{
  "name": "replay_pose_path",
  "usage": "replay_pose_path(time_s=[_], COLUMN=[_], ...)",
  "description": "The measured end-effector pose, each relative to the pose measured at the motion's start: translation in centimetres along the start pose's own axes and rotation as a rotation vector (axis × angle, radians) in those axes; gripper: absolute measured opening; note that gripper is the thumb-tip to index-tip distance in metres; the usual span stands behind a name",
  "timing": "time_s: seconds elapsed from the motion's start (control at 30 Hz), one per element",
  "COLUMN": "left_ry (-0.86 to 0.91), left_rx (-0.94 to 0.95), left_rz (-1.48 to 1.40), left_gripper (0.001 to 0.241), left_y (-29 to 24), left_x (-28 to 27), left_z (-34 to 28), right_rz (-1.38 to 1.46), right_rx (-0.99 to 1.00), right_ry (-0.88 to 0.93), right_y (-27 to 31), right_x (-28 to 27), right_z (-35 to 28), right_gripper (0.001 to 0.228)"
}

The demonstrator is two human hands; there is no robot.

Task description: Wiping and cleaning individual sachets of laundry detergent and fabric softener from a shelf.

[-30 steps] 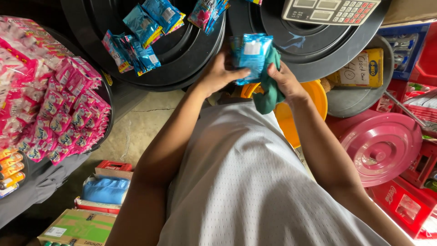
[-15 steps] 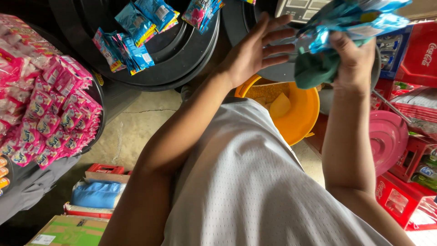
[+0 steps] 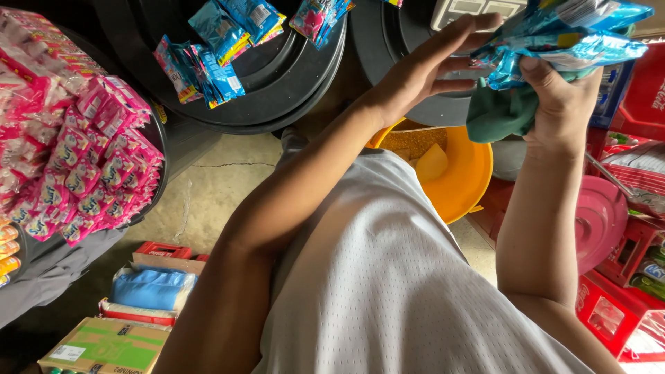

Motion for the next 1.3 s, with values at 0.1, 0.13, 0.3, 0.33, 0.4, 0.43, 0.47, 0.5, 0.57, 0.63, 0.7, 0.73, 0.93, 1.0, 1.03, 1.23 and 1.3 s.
replay_pose_path(time_s=[0.1,0.13,0.3,0.33,0.4,0.43,0.47,0.5,0.57,0.63,0.7,0.73,0.93,1.0,1.03,1.23,1.3], left_ry=[-0.015,-0.017,-0.697,-0.701,-0.909,-0.908,-0.944,-0.977,-0.952,-0.926,-0.864,-0.869,-0.823,-0.798,-0.803,-0.760,-0.697], left_rx=[0.014,0.015,0.309,0.309,0.511,0.518,0.375,0.231,0.204,0.194,0.355,0.349,0.445,0.477,0.479,0.537,0.513], left_rz=[0.015,0.015,1.415,1.415,1.971,1.972,1.968,1.959,1.878,1.811,1.639,1.637,1.100,0.973,0.975,0.749,0.605], left_gripper=[0.075,0.075,0.055,0.055,0.091,0.091,0.090,0.089,0.080,0.070,0.049,0.049,0.027,0.025,0.025,0.034,0.041], left_y=[0.8,0.5,-9.7,-11.3,-16.1,-17.1,-17.8,-18.5,-18.4,-19.5,-21.1,-21.3,-23.8,-24.4,-24.2,-23.3,-22.5], left_x=[-2.6,-4.3,-16.9,-19.2,-22.2,-22.7,-23.9,-25.2,-27.7,-29.3,-29.5,-29.5,-28.3,-27.0,-26.6,-21.1,-18.3], left_z=[-0.1,-0.5,-8.2,-10.4,-15.1,-16.6,-18.3,-20.1,-22.4,-24.0,-24.9,-25.5,-27.4,-27.7,-28.0,-27.0,-25.3], right_rz=[-0.037,-0.036,-0.156,-0.156,-0.189,-0.188,-0.138,-0.087,-0.066,-0.033,-0.193,-0.194,-0.268,-0.300,-0.300,-0.433,-0.516], right_rx=[-0.020,-0.018,0.258,0.259,0.455,0.449,0.519,0.590,0.641,0.675,0.847,0.852,0.839,0.767,0.767,0.702,0.603], right_ry=[0.039,0.042,-0.002,0.002,0.029,0.028,0.056,0.083,0.138,0.194,0.201,0.205,0.298,0.347,0.352,0.332,0.189], right_y=[-0.1,-0.2,-3.9,-5.4,-9.6,-10.5,-11.9,-13.3,-15.6,-18.4,-22.6,-22.4,-23.2,-24.2,-24.2,-26.5,-25.0], right_x=[0.6,0.9,3.2,3.6,4.6,6.0,7.6,9.3,11.9,14.5,15.8,17.3,24.6,26.3,27.0,27.7,26.5], right_z=[0.0,0.1,0.1,-0.2,-1.0,-1.2,-2.0,-2.8,-3.7,-3.9,-4.6,-4.3,-1.3,-0.1,0.0,0.3,0.3], right_gripper=[0.054,0.054,0.053,0.053,0.049,0.049,0.048,0.047,0.046,0.045,0.045,0.045,0.050,0.051,0.051,0.050,0.053])
Point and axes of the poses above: each hand's wrist, its own z-axis towards the middle knuckle, its own x-axis out of the palm, y = z × x, the point moved 7 cm from there along z, towards the middle knuckle, and after that the axes turned 15 degrees about -z, right-handed, at the moved point
